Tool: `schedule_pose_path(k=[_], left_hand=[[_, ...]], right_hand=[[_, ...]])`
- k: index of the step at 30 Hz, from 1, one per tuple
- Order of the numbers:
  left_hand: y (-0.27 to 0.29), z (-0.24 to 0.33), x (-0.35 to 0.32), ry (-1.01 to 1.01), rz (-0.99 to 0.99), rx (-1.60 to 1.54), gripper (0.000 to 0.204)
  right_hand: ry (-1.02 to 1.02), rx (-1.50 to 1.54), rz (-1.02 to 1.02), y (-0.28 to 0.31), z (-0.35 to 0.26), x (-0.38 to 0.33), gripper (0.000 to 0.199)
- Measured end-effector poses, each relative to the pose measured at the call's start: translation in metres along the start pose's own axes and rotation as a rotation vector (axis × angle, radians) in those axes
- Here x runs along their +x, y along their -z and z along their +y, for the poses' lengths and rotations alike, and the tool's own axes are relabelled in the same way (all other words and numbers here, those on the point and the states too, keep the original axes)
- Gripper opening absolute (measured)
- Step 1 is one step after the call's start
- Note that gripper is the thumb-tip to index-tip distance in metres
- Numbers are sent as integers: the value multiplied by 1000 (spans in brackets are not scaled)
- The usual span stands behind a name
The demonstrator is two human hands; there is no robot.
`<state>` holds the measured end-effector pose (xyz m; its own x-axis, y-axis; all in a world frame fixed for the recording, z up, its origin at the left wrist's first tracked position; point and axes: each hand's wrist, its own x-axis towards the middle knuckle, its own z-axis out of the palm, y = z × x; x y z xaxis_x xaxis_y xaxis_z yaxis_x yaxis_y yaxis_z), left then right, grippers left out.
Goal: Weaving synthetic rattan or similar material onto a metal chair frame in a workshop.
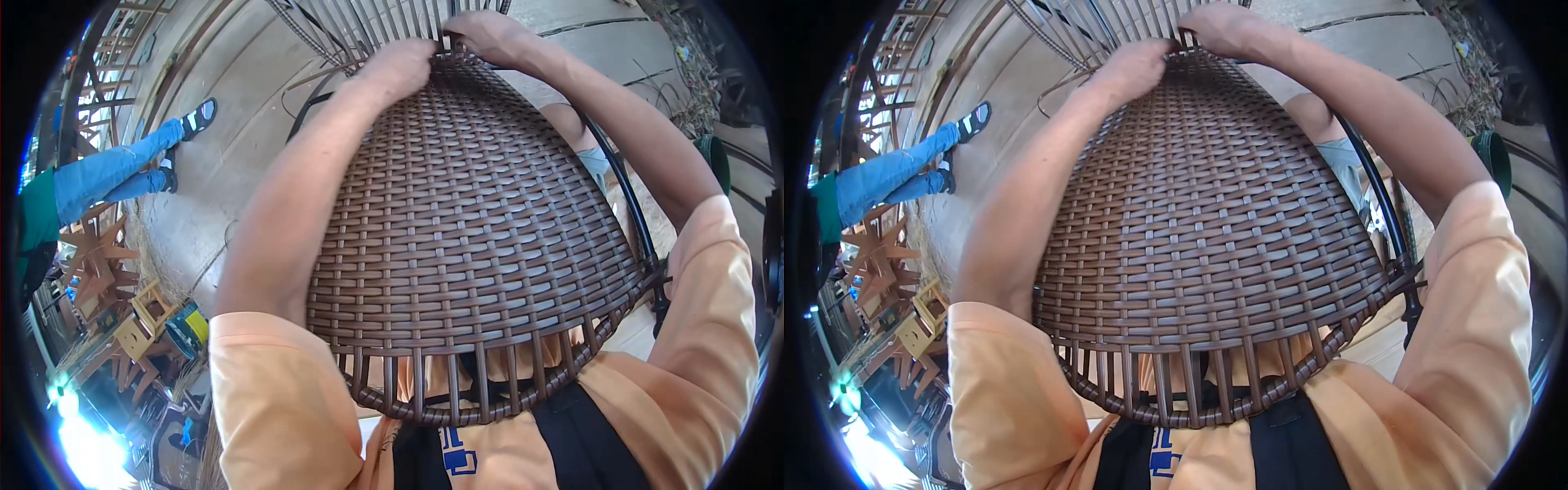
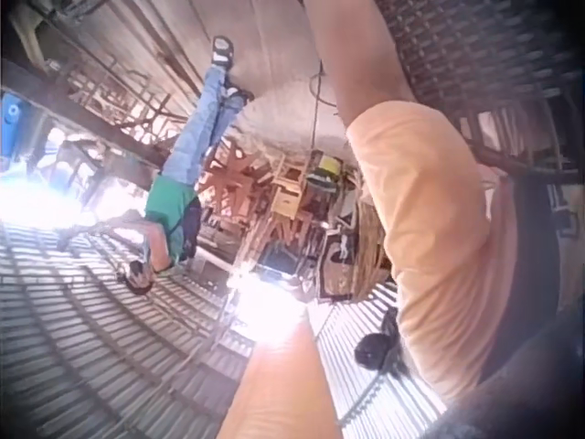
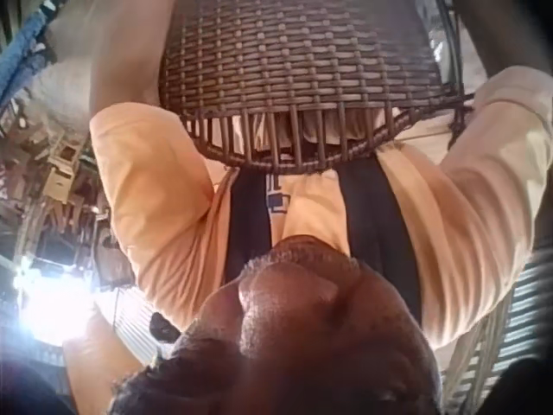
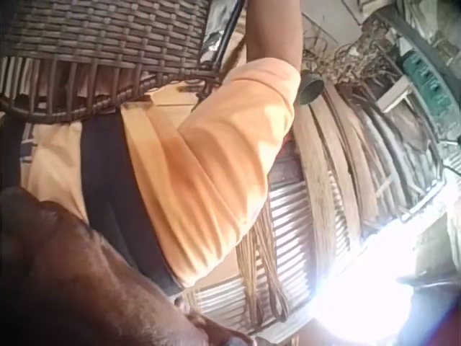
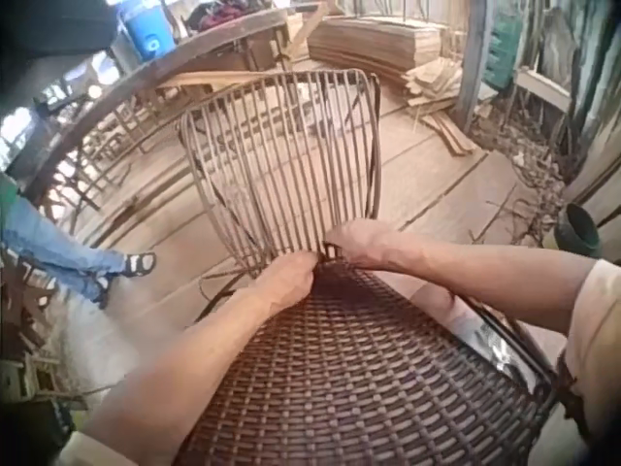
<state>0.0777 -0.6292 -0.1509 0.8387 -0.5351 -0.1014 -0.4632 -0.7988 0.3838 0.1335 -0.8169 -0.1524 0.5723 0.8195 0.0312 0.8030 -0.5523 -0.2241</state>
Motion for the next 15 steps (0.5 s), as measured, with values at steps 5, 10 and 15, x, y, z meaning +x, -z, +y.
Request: schedule_pose_path(k=[5, 10, 15], left_hand=[[16, -62, -45, -68, 278, 276, 25], [7, -67, -50, -72, 181, 239, 32], [-7, -69, -39, -184, 150, 422, 19]], right_hand=[[-21, 56, -117, -18, -49, 40, 17], [-102, 194, -215, -18, -52, 45, 22], [-76, 81, -170, -21, -46, 45, 23]])
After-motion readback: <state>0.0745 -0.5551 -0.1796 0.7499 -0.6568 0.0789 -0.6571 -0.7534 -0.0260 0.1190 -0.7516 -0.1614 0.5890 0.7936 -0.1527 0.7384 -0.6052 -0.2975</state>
